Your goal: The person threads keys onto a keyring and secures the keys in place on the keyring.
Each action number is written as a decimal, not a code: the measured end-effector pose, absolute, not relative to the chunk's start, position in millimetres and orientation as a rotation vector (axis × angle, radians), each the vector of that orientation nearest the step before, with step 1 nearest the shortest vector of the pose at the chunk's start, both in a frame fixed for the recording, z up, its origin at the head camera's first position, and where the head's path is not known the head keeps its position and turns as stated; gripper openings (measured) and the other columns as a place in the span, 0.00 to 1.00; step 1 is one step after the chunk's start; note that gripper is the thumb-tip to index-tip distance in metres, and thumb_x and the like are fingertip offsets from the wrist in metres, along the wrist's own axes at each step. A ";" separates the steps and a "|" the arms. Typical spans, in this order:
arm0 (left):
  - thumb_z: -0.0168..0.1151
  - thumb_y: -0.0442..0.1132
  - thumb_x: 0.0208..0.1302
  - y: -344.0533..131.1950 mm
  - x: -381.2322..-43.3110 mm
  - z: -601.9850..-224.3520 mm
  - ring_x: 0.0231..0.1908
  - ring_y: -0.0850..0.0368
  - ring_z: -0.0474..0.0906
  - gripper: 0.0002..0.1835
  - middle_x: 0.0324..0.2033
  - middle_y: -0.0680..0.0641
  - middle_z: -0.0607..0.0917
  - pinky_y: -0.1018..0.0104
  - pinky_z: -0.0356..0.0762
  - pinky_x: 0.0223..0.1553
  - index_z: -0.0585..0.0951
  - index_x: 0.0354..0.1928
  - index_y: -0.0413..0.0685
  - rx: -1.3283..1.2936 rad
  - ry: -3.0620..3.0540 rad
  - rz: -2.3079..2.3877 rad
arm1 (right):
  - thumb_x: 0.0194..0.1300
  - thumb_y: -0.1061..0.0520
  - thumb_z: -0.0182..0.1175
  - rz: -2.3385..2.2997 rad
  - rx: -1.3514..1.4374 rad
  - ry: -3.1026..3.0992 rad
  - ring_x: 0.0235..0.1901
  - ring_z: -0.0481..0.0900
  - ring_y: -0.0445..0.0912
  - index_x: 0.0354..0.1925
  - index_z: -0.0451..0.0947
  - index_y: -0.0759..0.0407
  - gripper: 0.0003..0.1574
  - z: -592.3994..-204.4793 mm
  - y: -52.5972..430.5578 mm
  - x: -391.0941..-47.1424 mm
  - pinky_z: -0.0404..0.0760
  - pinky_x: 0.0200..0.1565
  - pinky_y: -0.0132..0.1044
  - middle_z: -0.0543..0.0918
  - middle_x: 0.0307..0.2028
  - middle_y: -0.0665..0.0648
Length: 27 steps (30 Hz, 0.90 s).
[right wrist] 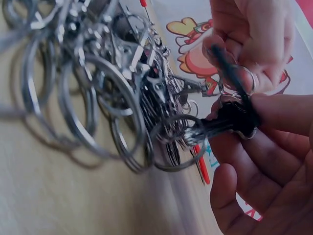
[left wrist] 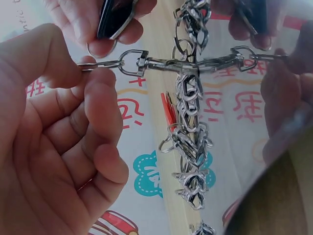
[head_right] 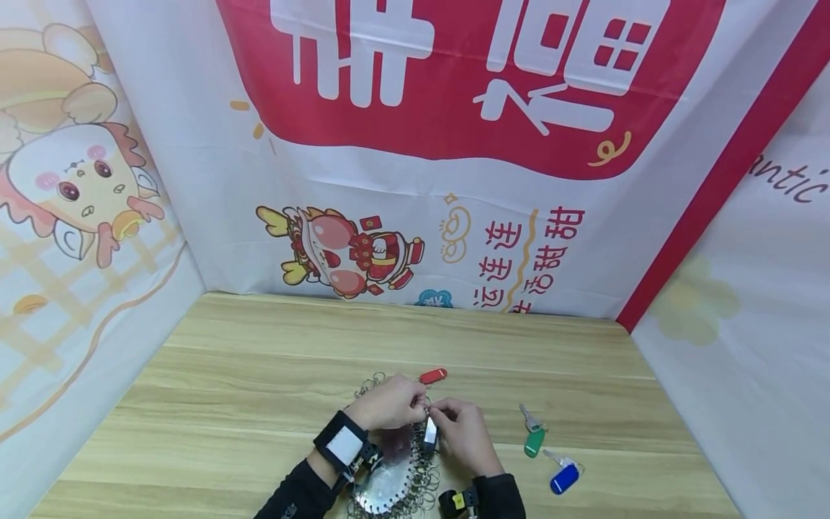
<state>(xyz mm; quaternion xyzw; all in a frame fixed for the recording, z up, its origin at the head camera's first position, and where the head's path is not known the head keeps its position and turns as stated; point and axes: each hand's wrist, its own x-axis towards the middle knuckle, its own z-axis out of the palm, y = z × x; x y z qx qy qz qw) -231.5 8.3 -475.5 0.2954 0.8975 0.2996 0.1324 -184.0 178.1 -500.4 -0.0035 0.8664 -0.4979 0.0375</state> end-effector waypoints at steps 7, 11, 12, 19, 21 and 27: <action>0.58 0.38 0.58 12.0 -231.1 -477.2 0.12 0.63 0.66 0.15 0.11 0.57 0.62 0.71 0.62 0.17 0.66 0.17 0.54 0.934 2.660 0.792 | 0.65 0.57 0.59 -1.513 0.045 2.681 0.27 0.77 0.43 0.36 0.82 0.61 0.08 -497.0 171.6 -182.9 0.75 0.30 0.37 0.83 0.29 0.55; 0.59 0.38 0.57 12.0 -230.5 -476.9 0.13 0.63 0.67 0.14 0.12 0.56 0.65 0.70 0.63 0.17 0.67 0.17 0.54 0.922 2.663 0.775 | 0.64 0.56 0.60 -1.515 0.090 2.694 0.26 0.77 0.43 0.35 0.82 0.61 0.09 -497.2 170.5 -182.8 0.76 0.30 0.37 0.83 0.27 0.54; 0.59 0.38 0.57 12.0 -230.2 -476.8 0.13 0.63 0.67 0.14 0.12 0.56 0.66 0.70 0.63 0.17 0.68 0.18 0.54 0.922 2.667 0.768 | 0.64 0.56 0.60 -1.512 0.094 2.699 0.26 0.77 0.43 0.35 0.82 0.61 0.09 -497.2 170.7 -182.8 0.76 0.29 0.37 0.82 0.27 0.53; 0.61 0.38 0.55 12.5 -229.2 -473.4 0.14 0.62 0.63 0.13 0.14 0.56 0.65 0.71 0.60 0.19 0.68 0.18 0.54 0.995 2.726 0.667 | 0.64 0.55 0.60 -1.492 0.107 2.718 0.25 0.77 0.43 0.33 0.82 0.59 0.08 -499.7 170.6 -184.7 0.76 0.28 0.36 0.82 0.26 0.52; 0.62 0.38 0.55 12.8 -228.9 -472.7 0.15 0.62 0.63 0.13 0.14 0.56 0.65 0.71 0.60 0.19 0.69 0.18 0.54 1.024 2.743 0.624 | 0.64 0.56 0.61 -1.483 0.099 2.738 0.24 0.77 0.43 0.33 0.81 0.59 0.07 -500.0 170.0 -184.7 0.76 0.27 0.35 0.81 0.25 0.52; 0.63 0.39 0.56 14.8 -225.7 -471.3 0.16 0.63 0.65 0.11 0.15 0.56 0.68 0.71 0.63 0.21 0.71 0.21 0.55 1.035 2.773 0.513 | 0.63 0.57 0.61 -1.423 0.048 2.790 0.23 0.75 0.43 0.32 0.80 0.58 0.06 -500.0 168.1 -184.0 0.74 0.25 0.33 0.80 0.24 0.50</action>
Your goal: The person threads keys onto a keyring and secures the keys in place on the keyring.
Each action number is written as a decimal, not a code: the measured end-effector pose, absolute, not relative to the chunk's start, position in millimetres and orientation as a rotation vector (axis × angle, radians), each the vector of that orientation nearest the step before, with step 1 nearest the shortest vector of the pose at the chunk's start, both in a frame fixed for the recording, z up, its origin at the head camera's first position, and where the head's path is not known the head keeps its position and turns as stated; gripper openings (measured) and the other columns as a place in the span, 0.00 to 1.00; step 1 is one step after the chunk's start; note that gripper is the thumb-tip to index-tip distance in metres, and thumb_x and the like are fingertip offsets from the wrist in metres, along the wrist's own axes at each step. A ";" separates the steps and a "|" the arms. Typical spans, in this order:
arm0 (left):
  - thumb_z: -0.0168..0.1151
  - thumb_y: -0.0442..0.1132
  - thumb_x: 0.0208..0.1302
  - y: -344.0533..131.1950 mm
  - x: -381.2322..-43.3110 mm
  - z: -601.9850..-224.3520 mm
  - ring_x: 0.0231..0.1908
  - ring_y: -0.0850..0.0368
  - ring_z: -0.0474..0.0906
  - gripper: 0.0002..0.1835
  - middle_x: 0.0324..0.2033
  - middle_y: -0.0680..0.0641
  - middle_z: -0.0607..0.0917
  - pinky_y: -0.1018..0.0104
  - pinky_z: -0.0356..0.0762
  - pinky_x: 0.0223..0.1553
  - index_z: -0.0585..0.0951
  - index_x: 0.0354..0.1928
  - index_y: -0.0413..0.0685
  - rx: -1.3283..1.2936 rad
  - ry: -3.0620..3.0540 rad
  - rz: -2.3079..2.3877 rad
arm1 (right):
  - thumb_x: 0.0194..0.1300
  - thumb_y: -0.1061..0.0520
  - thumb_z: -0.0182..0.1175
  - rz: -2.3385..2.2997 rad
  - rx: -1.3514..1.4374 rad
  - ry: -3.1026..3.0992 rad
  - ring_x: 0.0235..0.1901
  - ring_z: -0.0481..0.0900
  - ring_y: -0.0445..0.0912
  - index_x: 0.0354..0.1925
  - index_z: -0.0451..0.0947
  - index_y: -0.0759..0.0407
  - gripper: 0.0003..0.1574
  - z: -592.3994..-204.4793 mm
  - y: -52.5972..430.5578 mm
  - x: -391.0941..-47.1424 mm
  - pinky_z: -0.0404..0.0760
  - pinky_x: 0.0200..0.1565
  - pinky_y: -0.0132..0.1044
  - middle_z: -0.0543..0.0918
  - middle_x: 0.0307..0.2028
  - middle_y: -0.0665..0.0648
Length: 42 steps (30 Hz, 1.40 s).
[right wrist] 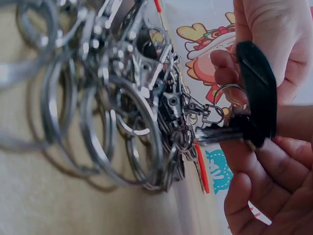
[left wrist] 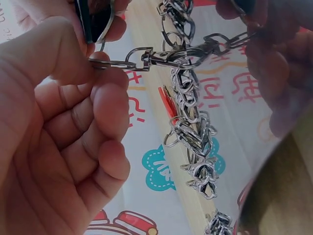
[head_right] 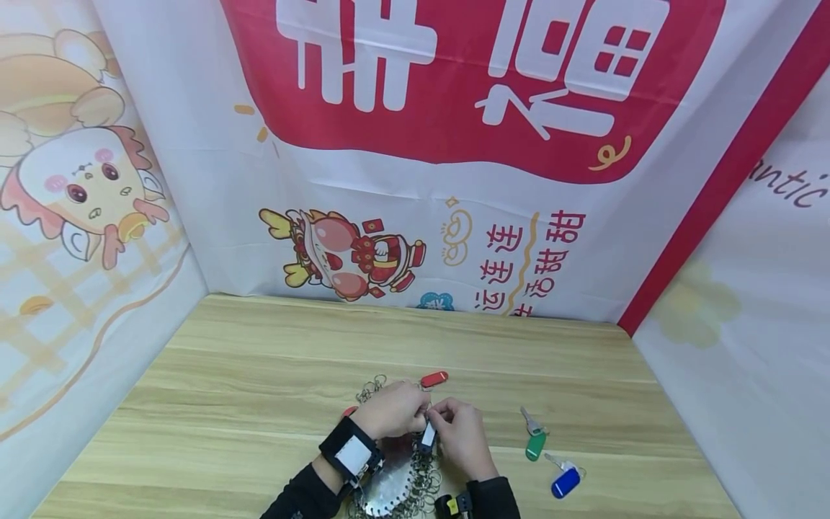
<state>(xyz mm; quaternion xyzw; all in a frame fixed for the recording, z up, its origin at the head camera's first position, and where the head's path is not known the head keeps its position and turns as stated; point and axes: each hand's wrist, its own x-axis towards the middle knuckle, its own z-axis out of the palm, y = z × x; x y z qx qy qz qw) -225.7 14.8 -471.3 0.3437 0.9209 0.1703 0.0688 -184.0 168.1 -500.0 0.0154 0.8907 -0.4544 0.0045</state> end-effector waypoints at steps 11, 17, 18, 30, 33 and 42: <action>0.60 0.41 0.60 15.9 -225.1 -472.8 0.14 0.63 0.64 0.13 0.14 0.56 0.67 0.71 0.62 0.20 0.70 0.20 0.54 1.010 2.772 0.569 | 0.64 0.60 0.60 -1.411 -0.038 2.806 0.24 0.75 0.42 0.32 0.80 0.60 0.05 -498.9 168.9 -182.8 0.74 0.26 0.32 0.79 0.24 0.50; 0.56 0.39 0.63 13.0 -224.7 -471.1 0.12 0.62 0.63 0.12 0.13 0.56 0.66 0.70 0.61 0.18 0.70 0.20 0.53 1.007 2.669 0.715 | 0.67 0.59 0.56 -1.525 0.075 2.761 0.22 0.73 0.43 0.34 0.77 0.61 0.06 -499.8 170.0 -181.1 0.73 0.24 0.33 0.77 0.24 0.53; 0.56 0.39 0.63 12.5 -224.8 -470.8 0.12 0.62 0.63 0.12 0.13 0.56 0.66 0.70 0.61 0.18 0.71 0.21 0.54 1.012 2.651 0.730 | 0.67 0.59 0.56 -1.535 0.068 2.771 0.22 0.73 0.43 0.34 0.77 0.62 0.06 -500.1 170.0 -180.8 0.72 0.24 0.33 0.77 0.24 0.53; 0.53 0.40 0.68 12.2 -229.3 -475.4 0.15 0.63 0.66 0.11 0.16 0.56 0.70 0.70 0.64 0.20 0.72 0.24 0.54 1.045 2.641 0.720 | 0.64 0.64 0.58 -1.621 0.013 2.682 0.27 0.78 0.45 0.36 0.75 0.65 0.03 -502.9 169.5 -183.3 0.77 0.28 0.33 0.79 0.28 0.55; 0.52 0.41 0.68 12.9 -229.6 -476.2 0.15 0.62 0.66 0.12 0.16 0.55 0.69 0.70 0.64 0.20 0.72 0.23 0.54 1.043 2.645 0.709 | 0.63 0.66 0.57 -1.642 0.010 2.644 0.28 0.79 0.46 0.36 0.75 0.66 0.02 -502.7 170.4 -183.6 0.80 0.29 0.34 0.79 0.28 0.55; 0.50 0.42 0.70 14.3 -229.6 -478.2 0.14 0.62 0.65 0.15 0.15 0.55 0.68 0.70 0.63 0.20 0.70 0.21 0.52 1.053 2.650 0.711 | 0.64 0.64 0.57 -1.615 0.024 2.678 0.29 0.79 0.46 0.36 0.77 0.64 0.03 -499.1 171.7 -183.1 0.80 0.29 0.35 0.79 0.28 0.55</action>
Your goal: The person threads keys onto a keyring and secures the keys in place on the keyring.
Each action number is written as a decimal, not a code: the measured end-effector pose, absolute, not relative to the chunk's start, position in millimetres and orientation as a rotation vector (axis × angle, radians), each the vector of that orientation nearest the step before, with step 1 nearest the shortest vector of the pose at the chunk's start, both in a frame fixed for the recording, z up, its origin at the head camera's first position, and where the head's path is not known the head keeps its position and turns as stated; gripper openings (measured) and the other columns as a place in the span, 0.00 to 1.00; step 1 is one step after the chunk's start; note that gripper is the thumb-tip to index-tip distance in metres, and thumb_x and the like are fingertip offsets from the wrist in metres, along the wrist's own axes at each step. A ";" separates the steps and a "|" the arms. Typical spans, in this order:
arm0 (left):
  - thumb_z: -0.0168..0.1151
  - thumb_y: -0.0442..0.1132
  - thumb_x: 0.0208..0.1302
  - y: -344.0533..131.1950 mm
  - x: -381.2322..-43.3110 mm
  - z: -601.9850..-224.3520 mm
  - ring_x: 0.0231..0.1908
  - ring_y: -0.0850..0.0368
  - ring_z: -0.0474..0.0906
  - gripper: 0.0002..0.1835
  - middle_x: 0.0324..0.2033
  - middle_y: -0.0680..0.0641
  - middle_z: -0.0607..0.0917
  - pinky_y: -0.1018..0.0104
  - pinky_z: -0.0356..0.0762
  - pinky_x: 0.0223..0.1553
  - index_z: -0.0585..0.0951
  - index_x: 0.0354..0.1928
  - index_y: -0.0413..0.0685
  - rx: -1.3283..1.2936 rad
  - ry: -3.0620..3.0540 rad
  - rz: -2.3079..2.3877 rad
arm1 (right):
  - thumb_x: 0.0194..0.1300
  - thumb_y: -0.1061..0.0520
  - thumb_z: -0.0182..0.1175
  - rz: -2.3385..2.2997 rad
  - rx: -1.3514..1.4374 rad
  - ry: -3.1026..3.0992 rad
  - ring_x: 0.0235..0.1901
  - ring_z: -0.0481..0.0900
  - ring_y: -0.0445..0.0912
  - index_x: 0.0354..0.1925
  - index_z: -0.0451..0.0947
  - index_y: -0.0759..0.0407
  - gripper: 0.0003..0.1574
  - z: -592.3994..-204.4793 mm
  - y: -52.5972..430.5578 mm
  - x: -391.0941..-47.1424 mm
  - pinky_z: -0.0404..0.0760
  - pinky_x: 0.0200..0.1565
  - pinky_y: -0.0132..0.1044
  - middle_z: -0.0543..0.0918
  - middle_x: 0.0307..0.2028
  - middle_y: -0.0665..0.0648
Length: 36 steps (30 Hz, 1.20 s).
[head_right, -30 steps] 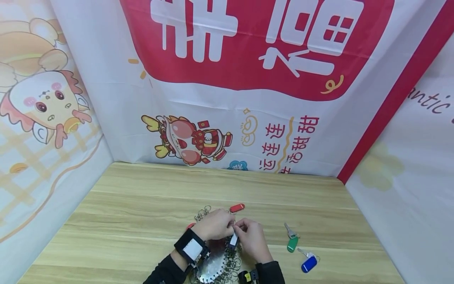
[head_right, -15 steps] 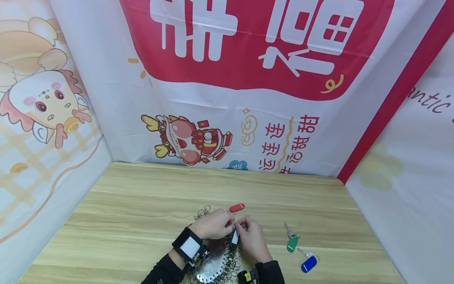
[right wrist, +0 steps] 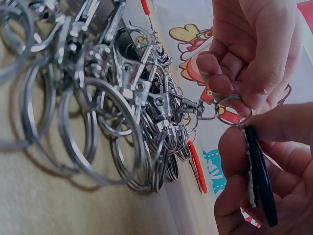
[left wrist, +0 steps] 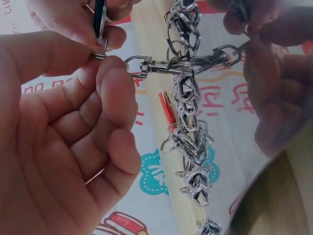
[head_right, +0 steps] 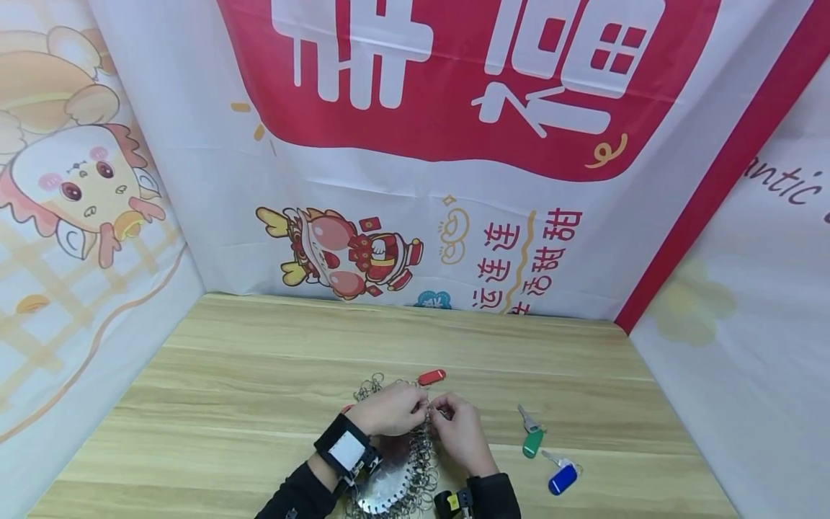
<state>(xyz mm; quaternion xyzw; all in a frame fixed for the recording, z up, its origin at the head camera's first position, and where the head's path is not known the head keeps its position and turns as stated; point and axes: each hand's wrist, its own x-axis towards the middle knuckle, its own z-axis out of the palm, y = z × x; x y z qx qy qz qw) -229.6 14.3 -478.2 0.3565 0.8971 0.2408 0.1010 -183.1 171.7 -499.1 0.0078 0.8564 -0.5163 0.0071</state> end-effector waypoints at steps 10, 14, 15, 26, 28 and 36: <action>0.56 0.40 0.66 13.2 -228.8 -474.7 0.13 0.63 0.64 0.14 0.13 0.56 0.67 0.72 0.62 0.18 0.72 0.21 0.55 1.073 2.632 0.770 | 0.65 0.64 0.56 -1.637 0.111 2.707 0.24 0.77 0.45 0.35 0.78 0.64 0.04 -497.7 170.1 -183.4 0.76 0.25 0.32 0.78 0.25 0.54; 0.55 0.40 0.66 13.1 -228.7 -475.2 0.13 0.63 0.62 0.15 0.13 0.57 0.66 0.72 0.61 0.19 0.70 0.20 0.54 1.104 2.644 0.750 | 0.65 0.62 0.57 -1.600 0.095 2.738 0.23 0.74 0.44 0.35 0.78 0.63 0.04 -498.7 170.5 -183.7 0.72 0.22 0.32 0.77 0.24 0.53; 0.55 0.40 0.67 13.1 -228.5 -475.0 0.13 0.63 0.62 0.15 0.13 0.57 0.66 0.72 0.61 0.19 0.70 0.20 0.54 1.099 2.643 0.749 | 0.65 0.62 0.57 -1.586 0.088 2.749 0.23 0.74 0.43 0.35 0.78 0.62 0.04 -498.9 170.5 -183.8 0.71 0.22 0.31 0.77 0.24 0.53; 0.54 0.41 0.67 13.1 -226.6 -474.2 0.13 0.62 0.65 0.15 0.14 0.56 0.67 0.72 0.62 0.19 0.70 0.19 0.53 1.048 2.649 0.749 | 0.65 0.62 0.57 -1.503 0.045 2.788 0.27 0.73 0.43 0.35 0.79 0.61 0.04 -496.9 170.5 -184.8 0.71 0.27 0.32 0.78 0.28 0.52; 0.54 0.41 0.67 13.2 -226.6 -474.1 0.14 0.63 0.65 0.15 0.14 0.56 0.68 0.71 0.63 0.19 0.70 0.20 0.53 1.039 2.650 0.748 | 0.66 0.62 0.56 -1.497 0.061 2.782 0.27 0.73 0.43 0.35 0.78 0.61 0.04 -496.5 170.0 -184.7 0.70 0.26 0.32 0.78 0.28 0.52; 0.58 0.41 0.65 13.9 -227.4 -474.4 0.14 0.64 0.67 0.10 0.15 0.57 0.70 0.71 0.64 0.18 0.74 0.24 0.56 1.009 2.637 0.739 | 0.66 0.61 0.56 -1.523 0.108 2.760 0.25 0.72 0.44 0.36 0.77 0.62 0.04 -497.8 168.5 -185.0 0.69 0.23 0.32 0.77 0.27 0.53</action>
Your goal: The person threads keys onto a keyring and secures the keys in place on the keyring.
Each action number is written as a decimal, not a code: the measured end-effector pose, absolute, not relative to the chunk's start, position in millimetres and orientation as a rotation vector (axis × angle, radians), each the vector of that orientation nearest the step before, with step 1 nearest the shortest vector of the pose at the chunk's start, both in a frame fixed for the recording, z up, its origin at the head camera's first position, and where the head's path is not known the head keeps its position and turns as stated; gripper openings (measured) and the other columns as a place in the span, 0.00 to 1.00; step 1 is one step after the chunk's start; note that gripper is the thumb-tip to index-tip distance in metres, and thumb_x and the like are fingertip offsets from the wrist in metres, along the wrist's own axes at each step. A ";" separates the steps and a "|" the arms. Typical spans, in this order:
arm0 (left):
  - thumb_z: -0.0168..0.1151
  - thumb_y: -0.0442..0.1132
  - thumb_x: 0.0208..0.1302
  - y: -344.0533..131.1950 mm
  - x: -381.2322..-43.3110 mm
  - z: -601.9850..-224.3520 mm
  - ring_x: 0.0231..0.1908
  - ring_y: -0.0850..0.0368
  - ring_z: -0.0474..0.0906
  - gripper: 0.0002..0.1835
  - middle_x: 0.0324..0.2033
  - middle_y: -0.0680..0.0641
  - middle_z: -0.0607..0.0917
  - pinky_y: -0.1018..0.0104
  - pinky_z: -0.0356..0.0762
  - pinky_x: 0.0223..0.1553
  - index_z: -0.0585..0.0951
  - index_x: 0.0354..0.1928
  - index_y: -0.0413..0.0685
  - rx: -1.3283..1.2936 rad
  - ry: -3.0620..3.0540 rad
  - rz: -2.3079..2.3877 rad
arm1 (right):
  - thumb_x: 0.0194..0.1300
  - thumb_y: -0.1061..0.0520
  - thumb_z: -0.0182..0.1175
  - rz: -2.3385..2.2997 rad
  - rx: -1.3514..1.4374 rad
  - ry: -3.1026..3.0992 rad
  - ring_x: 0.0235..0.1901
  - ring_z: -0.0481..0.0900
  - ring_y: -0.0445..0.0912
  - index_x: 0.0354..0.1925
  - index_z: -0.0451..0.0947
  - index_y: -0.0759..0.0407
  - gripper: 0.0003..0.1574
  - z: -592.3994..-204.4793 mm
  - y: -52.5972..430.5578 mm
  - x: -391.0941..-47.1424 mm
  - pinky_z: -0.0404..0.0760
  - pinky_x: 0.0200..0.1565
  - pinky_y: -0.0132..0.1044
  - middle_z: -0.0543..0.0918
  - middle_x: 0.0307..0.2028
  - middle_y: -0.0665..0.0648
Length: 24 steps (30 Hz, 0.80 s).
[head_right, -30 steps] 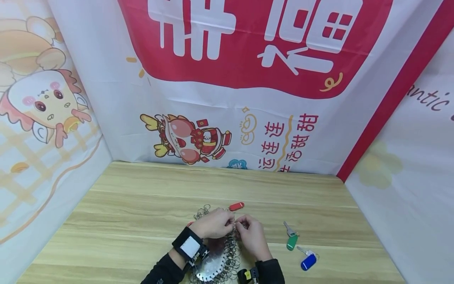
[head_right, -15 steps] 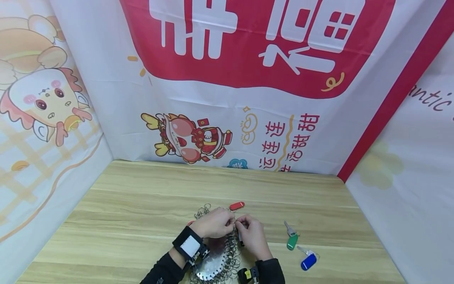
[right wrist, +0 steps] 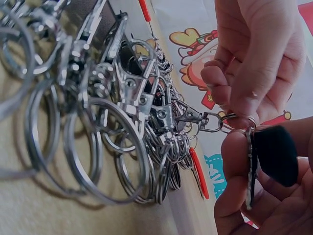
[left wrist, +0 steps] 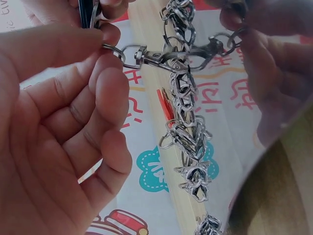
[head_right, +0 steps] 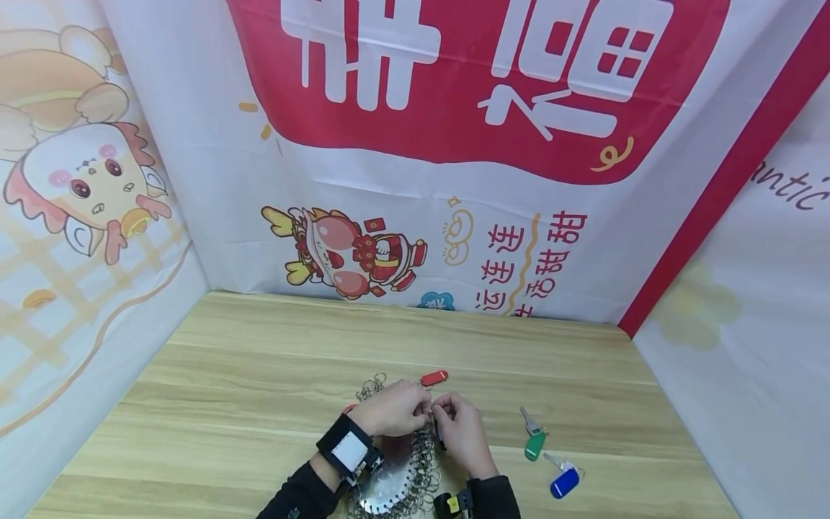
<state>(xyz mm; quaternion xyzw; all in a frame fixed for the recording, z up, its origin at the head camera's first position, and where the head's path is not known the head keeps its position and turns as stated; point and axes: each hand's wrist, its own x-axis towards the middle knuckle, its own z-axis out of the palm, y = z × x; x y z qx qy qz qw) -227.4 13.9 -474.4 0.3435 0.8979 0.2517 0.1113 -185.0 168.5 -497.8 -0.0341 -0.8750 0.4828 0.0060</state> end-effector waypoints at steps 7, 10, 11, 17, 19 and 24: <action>0.56 0.42 0.67 12.5 -226.8 -473.2 0.16 0.64 0.67 0.11 0.17 0.57 0.71 0.71 0.64 0.19 0.73 0.24 0.55 1.033 2.642 0.721 | 0.65 0.61 0.57 1.500 -0.091 -2.726 0.29 0.73 0.43 0.35 0.77 0.62 0.04 -498.3 167.3 -184.0 0.70 0.28 0.33 0.79 0.29 0.52; 0.55 0.42 0.68 12.2 -226.4 -472.0 0.16 0.63 0.67 0.12 0.17 0.56 0.70 0.71 0.64 0.19 0.72 0.24 0.55 1.046 2.645 0.711 | 0.66 0.60 0.57 1.506 -0.073 -2.725 0.29 0.73 0.43 0.36 0.77 0.63 0.05 -496.6 167.3 -183.0 0.71 0.28 0.34 0.79 0.30 0.53; 0.54 0.42 0.68 12.3 -226.2 -471.7 0.16 0.64 0.67 0.12 0.17 0.56 0.70 0.71 0.63 0.19 0.72 0.24 0.55 1.049 2.647 0.705 | 0.66 0.60 0.57 1.513 -0.073 -2.723 0.29 0.73 0.43 0.35 0.77 0.63 0.05 -496.2 167.5 -182.8 0.71 0.28 0.33 0.79 0.30 0.53; 0.54 0.42 0.69 12.7 -224.8 -470.6 0.17 0.64 0.66 0.13 0.18 0.57 0.70 0.71 0.63 0.20 0.72 0.24 0.55 1.054 2.654 0.676 | 0.66 0.61 0.55 1.566 -0.084 -2.713 0.28 0.76 0.44 0.36 0.77 0.63 0.05 -496.0 168.0 -182.3 0.72 0.28 0.34 0.80 0.29 0.53; 0.54 0.42 0.69 12.7 -224.7 -470.2 0.17 0.64 0.66 0.13 0.18 0.57 0.70 0.71 0.63 0.21 0.72 0.24 0.55 1.058 2.658 0.665 | 0.66 0.61 0.55 1.589 -0.085 -2.707 0.27 0.76 0.44 0.36 0.77 0.63 0.06 -495.6 167.9 -181.9 0.72 0.28 0.34 0.80 0.29 0.54; 0.53 0.43 0.69 13.1 -224.1 -469.8 0.17 0.64 0.66 0.13 0.18 0.57 0.70 0.71 0.64 0.21 0.71 0.24 0.55 1.064 2.673 0.639 | 0.66 0.61 0.55 1.622 -0.081 -2.699 0.25 0.77 0.44 0.36 0.76 0.64 0.06 -494.3 167.6 -181.0 0.73 0.26 0.34 0.80 0.28 0.54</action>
